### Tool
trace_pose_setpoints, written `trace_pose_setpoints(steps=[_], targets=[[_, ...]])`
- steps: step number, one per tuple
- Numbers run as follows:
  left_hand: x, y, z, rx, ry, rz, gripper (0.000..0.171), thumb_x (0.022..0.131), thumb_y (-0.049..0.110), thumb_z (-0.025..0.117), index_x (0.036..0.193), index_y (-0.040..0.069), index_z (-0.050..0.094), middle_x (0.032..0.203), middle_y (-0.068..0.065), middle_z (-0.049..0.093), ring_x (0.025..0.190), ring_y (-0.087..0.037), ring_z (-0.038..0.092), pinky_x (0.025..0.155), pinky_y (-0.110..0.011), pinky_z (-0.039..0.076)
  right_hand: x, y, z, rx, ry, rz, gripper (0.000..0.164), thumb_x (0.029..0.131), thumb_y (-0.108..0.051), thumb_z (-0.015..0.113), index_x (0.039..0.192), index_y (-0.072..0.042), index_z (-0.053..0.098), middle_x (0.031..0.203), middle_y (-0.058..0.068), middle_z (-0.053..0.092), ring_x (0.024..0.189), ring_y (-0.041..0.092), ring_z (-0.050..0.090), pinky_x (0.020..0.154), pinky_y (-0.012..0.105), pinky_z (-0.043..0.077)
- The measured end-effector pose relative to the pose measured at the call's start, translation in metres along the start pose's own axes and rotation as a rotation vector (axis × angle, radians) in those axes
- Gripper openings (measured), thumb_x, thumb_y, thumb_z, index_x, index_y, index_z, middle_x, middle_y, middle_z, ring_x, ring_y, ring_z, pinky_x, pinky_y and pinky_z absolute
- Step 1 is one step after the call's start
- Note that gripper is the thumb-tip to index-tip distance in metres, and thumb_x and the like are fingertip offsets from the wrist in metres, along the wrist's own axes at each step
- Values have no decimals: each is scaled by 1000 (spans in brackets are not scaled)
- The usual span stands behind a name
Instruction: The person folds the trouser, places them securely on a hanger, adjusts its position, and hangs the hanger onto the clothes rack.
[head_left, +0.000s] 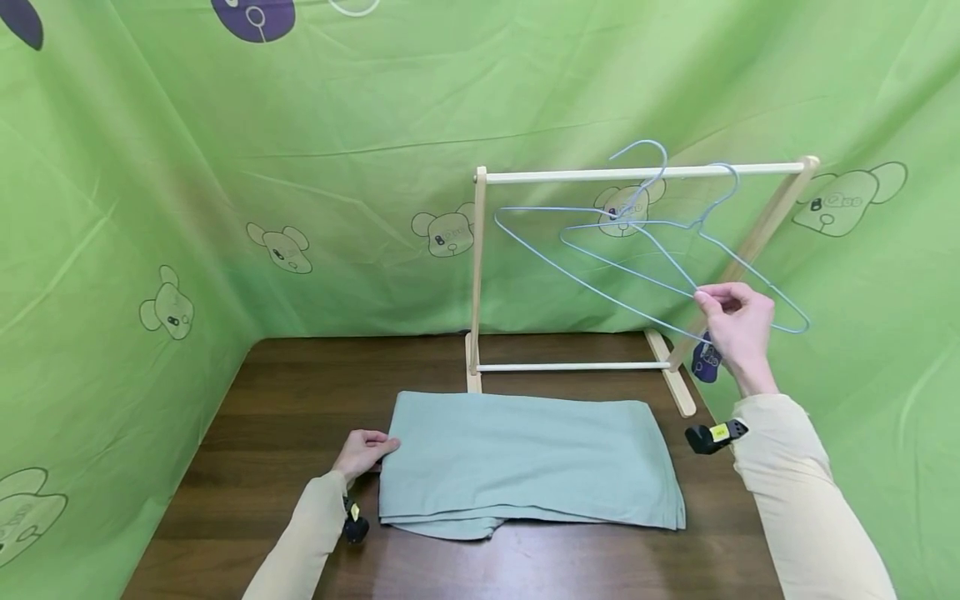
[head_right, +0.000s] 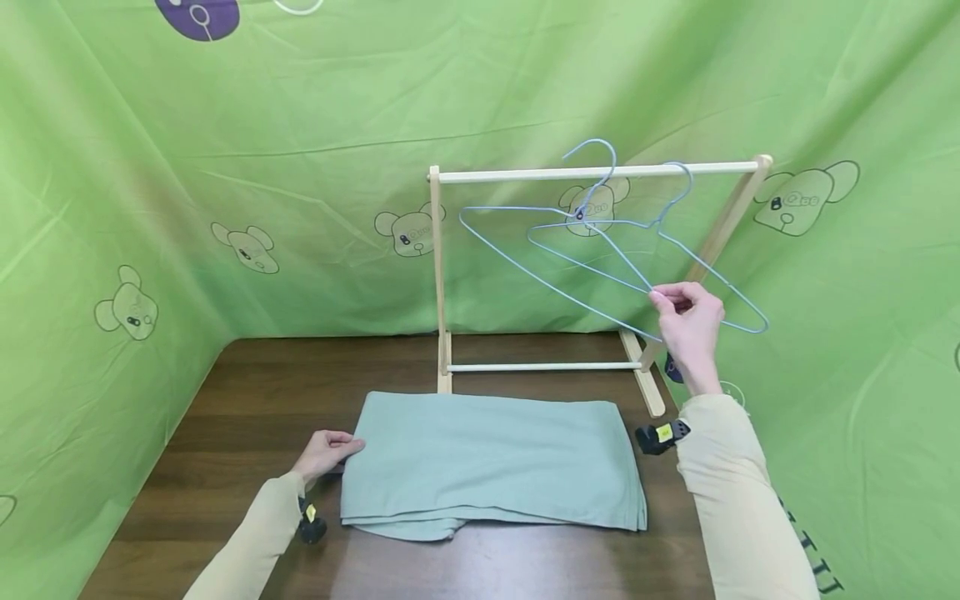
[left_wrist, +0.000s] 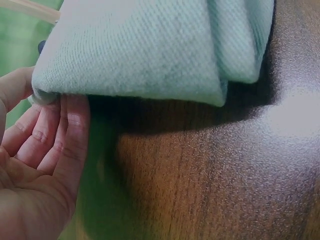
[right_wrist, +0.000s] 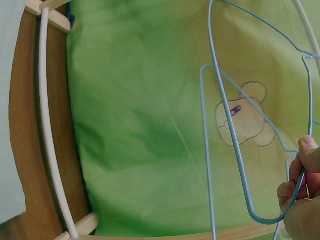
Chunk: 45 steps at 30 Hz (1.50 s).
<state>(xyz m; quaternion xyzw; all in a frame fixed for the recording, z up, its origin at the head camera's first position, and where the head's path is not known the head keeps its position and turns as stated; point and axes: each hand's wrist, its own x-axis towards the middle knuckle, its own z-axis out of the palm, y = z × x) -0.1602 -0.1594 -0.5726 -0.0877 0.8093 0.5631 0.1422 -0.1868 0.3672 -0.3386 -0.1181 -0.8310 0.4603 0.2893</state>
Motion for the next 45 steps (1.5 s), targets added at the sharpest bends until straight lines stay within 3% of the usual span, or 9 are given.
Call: trace_pose_setpoints(steps=[2,7,10,15,22,27,34,41,45], targets=[[1,0,0,4,0,0,27,89,18,75,101,-7,71,83,-3,75,68,-6,62,59,-25,55,-3,-1,-1,43,7,26,7,92,-3,68,94,-4,74,65,-27,55,61,-4,49,57,7,41],[1,0,0,0,-1,2,28,88,18,75,101,-7,70,82,-2,74,67,-6,61,58,-25,55,-14,3,-3,221,13,103,31,89,3,68,77,-24,71,67,-18,60,61,0,52,56,7,43],[1,1,-1,0,-10,8,27,89,18,75,100,-7,70,80,-1,73,66,-6,61,58,-25,55,-21,7,-3,374,19,129,33,87,9,67,74,-21,72,68,-13,64,60,1,55,57,7,46],[1,1,0,-7,-15,6,26,89,17,74,100,-7,71,79,-1,73,66,-6,61,58,-24,55,-33,20,-5,479,2,116,35,86,15,65,74,-17,73,66,-10,64,58,0,56,58,7,47],[1,2,2,-1,-18,14,25,90,16,73,100,-7,71,78,0,73,65,-6,61,57,-24,54,-51,57,-17,576,-171,52,30,88,14,65,82,-14,75,74,-9,69,65,0,61,65,7,51],[2,2,3,-1,-12,3,24,91,17,73,99,-6,71,77,0,73,65,-6,61,57,-24,54,-69,91,-20,580,-261,51,17,89,7,69,87,-9,75,77,-9,71,67,-1,62,65,8,50],[3,1,2,-1,-11,10,26,90,17,73,100,-6,70,80,-1,73,66,-6,62,58,-25,55,-98,131,-9,546,-390,122,27,92,13,60,87,-10,73,76,-11,69,68,1,61,65,11,49],[2,1,1,-4,-15,7,26,89,18,74,100,-6,70,78,0,72,66,-7,61,58,-25,55,-124,150,12,468,-490,141,28,92,14,58,85,-9,72,75,-12,67,67,1,59,63,14,49],[1,0,0,-5,-16,1,25,89,18,75,99,-5,70,75,2,70,65,-7,60,57,-25,54,-137,153,26,379,-532,174,15,92,11,59,87,0,69,73,-11,64,65,1,56,60,16,47]])
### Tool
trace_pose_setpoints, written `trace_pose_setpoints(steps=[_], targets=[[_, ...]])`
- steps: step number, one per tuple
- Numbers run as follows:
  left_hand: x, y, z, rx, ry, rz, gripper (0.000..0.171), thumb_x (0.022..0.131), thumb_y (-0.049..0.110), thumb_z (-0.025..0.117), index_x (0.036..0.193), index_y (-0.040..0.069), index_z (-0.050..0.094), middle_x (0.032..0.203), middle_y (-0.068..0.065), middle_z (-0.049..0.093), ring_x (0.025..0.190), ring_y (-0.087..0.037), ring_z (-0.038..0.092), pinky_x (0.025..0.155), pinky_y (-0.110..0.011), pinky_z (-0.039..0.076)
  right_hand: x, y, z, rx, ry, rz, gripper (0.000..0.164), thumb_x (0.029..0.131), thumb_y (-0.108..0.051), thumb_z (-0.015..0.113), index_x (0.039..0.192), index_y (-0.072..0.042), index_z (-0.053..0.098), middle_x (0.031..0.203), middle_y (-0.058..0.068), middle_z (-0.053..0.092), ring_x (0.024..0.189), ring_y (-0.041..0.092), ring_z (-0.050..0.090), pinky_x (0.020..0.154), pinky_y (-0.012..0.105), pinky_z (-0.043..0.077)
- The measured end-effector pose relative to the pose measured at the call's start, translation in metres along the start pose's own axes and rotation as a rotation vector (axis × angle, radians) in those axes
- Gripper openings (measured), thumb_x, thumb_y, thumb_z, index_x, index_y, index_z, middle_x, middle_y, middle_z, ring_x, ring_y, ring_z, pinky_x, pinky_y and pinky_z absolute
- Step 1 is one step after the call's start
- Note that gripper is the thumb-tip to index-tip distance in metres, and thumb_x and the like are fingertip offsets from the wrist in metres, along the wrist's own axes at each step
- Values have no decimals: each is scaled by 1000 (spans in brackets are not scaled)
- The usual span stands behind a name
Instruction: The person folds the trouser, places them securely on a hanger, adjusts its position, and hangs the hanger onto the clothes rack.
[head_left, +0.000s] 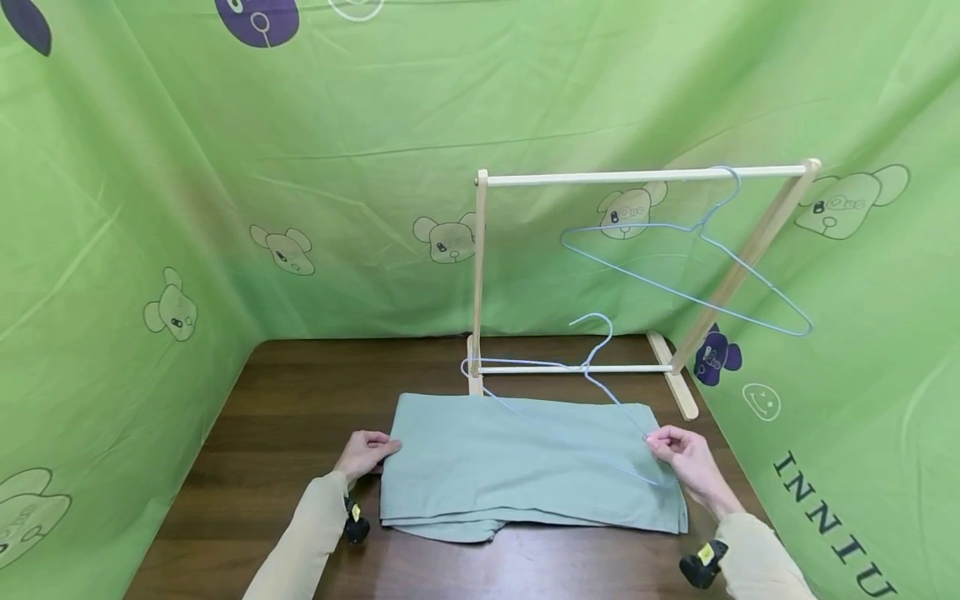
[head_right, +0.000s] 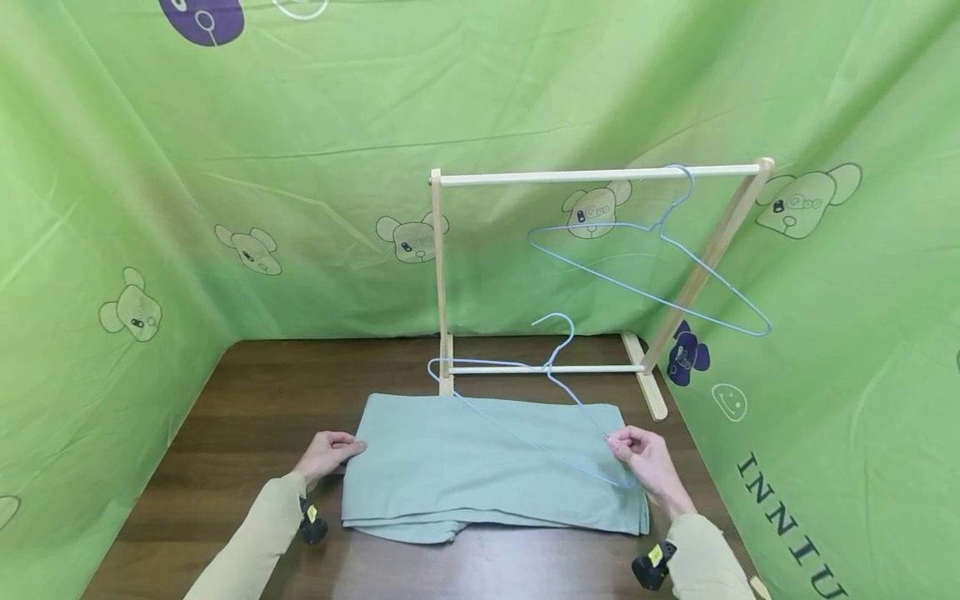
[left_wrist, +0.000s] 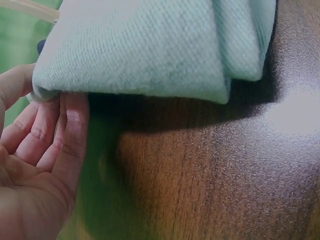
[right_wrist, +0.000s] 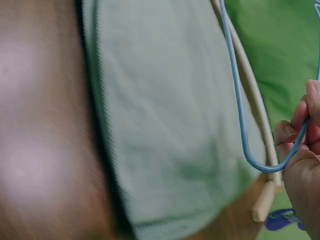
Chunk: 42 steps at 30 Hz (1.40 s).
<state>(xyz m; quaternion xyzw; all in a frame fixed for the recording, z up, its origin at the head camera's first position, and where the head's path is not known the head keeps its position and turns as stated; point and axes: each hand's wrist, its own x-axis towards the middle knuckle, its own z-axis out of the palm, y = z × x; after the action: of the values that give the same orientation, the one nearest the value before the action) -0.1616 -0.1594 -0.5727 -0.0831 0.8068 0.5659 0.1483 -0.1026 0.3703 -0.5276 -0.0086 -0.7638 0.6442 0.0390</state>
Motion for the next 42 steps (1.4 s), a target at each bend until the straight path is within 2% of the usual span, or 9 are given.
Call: trace_pose_setpoints(steps=[4,8,14,22,27,31,34,38,42], targets=[[1,-1,-1,0,-12,4,25,89,18,74,97,-5,70,73,3,69,64,-6,59,56,-25,53,-3,8,18,-61,5,91,6,93,7,61,92,12,65,72,-10,63,65,1,54,60,17,48],[2,-2,-1,-4,-15,5,25,89,18,74,98,-5,71,72,4,68,64,-6,59,56,-24,53,-4,12,37,-79,-2,173,18,95,5,60,105,20,61,74,-11,62,66,0,53,61,17,48],[3,-1,0,-20,-31,9,27,90,18,73,103,-6,68,70,5,66,63,-6,59,56,-24,53,-3,13,57,-43,-77,208,37,98,5,53,128,26,47,79,-9,56,68,0,50,62,17,44],[2,2,0,-33,-44,21,41,92,16,70,125,-7,62,69,6,63,61,-5,58,55,-22,52,-2,15,69,171,-335,138,50,101,5,46,136,32,24,87,-6,56,73,3,51,66,18,45],[-1,4,0,-26,-51,19,44,93,17,69,130,-6,59,72,4,66,63,-6,59,56,-24,51,1,12,77,289,-462,255,49,102,3,44,138,30,27,94,-4,58,79,5,54,72,20,47],[-2,4,0,-34,-50,20,44,93,17,69,131,-5,60,75,2,69,65,-8,60,57,-25,52,3,10,87,320,-397,318,31,100,-1,50,127,15,53,92,-4,63,80,6,57,73,20,49],[-2,3,0,-38,-44,20,43,93,16,69,130,-4,60,76,2,69,65,-8,60,57,-25,51,2,11,96,312,-316,267,19,99,-7,57,113,1,68,92,-8,68,75,4,55,68,18,46],[-1,2,1,-33,-40,14,41,94,16,68,130,-2,61,73,3,67,64,-8,59,56,-24,50,-2,15,107,308,-225,191,13,98,-15,64,100,-8,74,81,-12,66,65,2,49,60,17,39],[1,2,1,-35,-36,15,41,93,16,69,129,-2,62,74,3,67,64,-8,59,56,-25,50,-4,11,117,271,-116,271,13,98,-16,64,90,-10,72,64,-10,50,55,3,41,53,18,34]])
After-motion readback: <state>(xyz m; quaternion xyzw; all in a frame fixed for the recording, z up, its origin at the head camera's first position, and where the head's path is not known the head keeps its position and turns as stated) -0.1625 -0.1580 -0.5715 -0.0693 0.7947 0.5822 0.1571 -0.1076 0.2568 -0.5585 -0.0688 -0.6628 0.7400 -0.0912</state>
